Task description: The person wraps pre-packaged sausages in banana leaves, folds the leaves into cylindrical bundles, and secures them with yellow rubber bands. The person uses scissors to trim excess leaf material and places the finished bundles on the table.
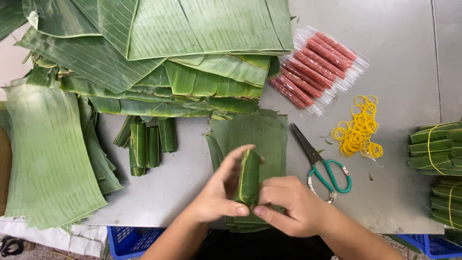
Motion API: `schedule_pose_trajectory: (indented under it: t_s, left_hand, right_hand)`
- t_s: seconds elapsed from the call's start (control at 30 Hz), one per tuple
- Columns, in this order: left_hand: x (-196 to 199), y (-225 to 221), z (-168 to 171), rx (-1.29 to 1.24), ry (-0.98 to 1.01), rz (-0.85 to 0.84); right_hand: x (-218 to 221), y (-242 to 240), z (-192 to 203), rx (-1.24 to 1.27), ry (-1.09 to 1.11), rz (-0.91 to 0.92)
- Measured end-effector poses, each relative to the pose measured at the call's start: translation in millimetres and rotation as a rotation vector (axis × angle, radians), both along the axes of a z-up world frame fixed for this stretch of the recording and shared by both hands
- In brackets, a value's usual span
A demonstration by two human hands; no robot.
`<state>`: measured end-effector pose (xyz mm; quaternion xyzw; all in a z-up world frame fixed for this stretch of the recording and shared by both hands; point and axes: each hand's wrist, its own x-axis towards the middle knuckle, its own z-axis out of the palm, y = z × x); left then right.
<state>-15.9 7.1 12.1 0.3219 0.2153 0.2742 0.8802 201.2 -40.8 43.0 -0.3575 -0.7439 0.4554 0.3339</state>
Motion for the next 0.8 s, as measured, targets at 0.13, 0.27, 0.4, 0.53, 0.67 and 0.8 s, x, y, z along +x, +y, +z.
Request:
schedule_pose_trajectory:
  t_s: [0.13,0.27,0.4,0.53,0.67,0.8]
  left_hand:
    - [5,4,9,-0.151,-0.055,0.210]
    - [-8,12,-3,0.408,0.297,0.515]
    - [-5,-10,-22,1.446,0.798,0.805]
    - [-6,-9,-33,1.880,0.712,0.926]
    - [-3,-4,-21,1.522,0.696,0.647]
    - [4,8,-7,1.384,0.885,0.360]
  right_hand:
    - [3,3,-3,0.071,-0.235,-0.036]
    - [25,-1,-6,-0.505,0.299,0.261]
    - [21,-3,-26,-1.014,1.035,-0.122]
    - [-6,-8,-55,-0.797,0.478,-0.458]
    - [9,-8,-70,-0.798,0.593,-0.077]
    - [18,-10,-70,-0.859,0.608,-0.031]
